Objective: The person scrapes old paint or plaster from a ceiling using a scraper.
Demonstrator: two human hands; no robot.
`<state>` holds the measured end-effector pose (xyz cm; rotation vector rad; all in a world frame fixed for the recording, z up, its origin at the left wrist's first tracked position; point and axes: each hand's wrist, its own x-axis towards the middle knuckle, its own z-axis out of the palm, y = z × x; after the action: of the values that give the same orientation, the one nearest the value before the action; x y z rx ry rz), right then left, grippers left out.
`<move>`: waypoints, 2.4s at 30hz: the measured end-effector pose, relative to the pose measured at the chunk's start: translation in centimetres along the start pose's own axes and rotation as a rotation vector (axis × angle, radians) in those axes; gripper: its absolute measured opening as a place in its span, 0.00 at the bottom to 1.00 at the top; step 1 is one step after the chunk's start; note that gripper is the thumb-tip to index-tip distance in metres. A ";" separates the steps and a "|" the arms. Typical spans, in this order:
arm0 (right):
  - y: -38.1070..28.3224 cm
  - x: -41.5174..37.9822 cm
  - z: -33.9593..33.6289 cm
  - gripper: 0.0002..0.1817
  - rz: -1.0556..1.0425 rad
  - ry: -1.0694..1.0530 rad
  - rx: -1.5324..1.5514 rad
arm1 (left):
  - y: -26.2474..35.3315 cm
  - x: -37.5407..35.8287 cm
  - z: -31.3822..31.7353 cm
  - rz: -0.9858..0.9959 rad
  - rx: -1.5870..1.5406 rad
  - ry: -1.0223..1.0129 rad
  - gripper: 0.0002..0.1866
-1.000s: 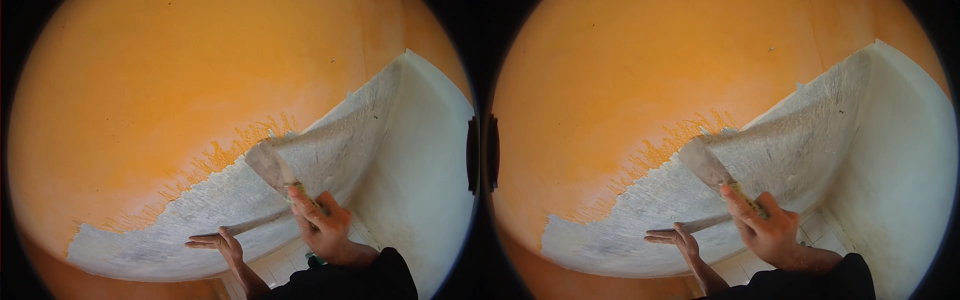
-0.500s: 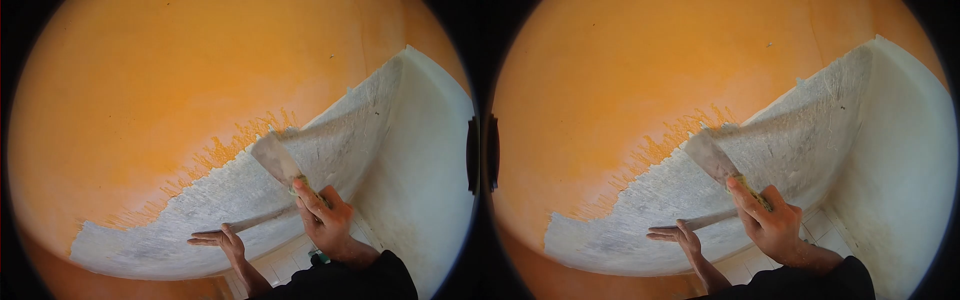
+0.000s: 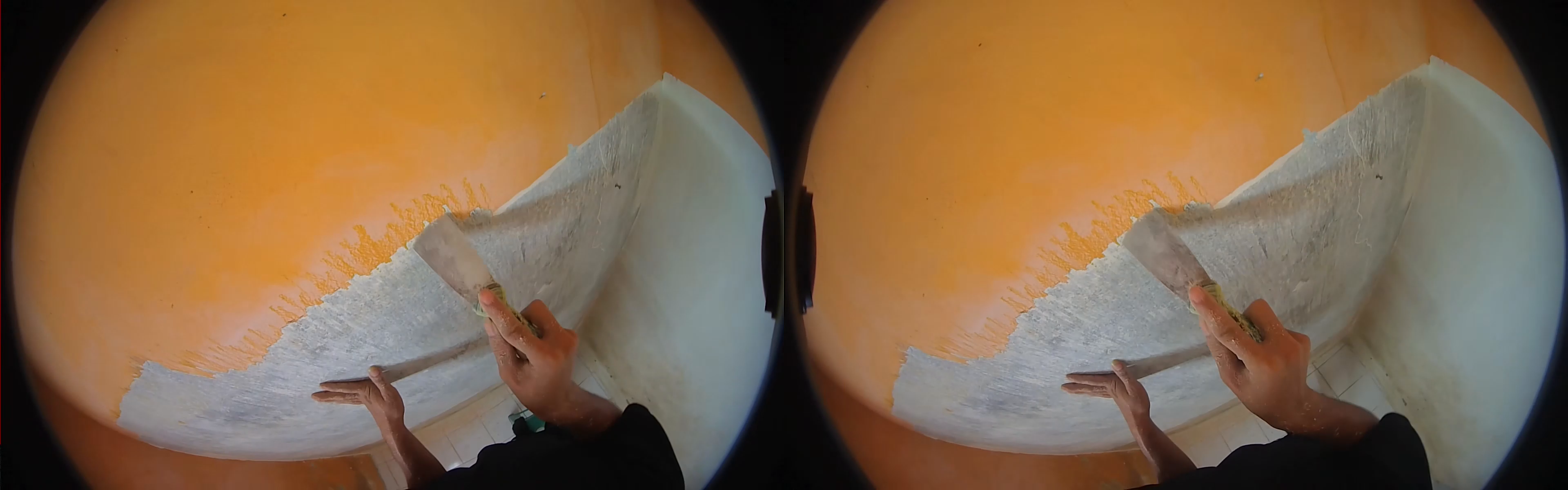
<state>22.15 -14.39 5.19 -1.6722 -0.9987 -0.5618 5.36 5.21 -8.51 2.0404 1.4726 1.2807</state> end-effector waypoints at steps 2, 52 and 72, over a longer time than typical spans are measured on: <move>0.0 0.2 0.1 0.29 -0.002 0.014 0.018 | 0.4 0.1 0.2 0.005 -0.008 -0.002 0.54; 2.4 3.6 -1.8 0.26 -0.013 0.029 0.190 | -0.3 0.3 0.6 0.040 -0.008 -0.013 0.53; 2.0 1.9 -3.0 0.27 0.070 -0.085 0.095 | -1.7 0.4 0.9 -0.072 -0.128 -0.256 0.53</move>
<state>25.23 -16.75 6.58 -1.6513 -1.0080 -0.3938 5.13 6.50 -9.98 1.9652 1.3003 1.0149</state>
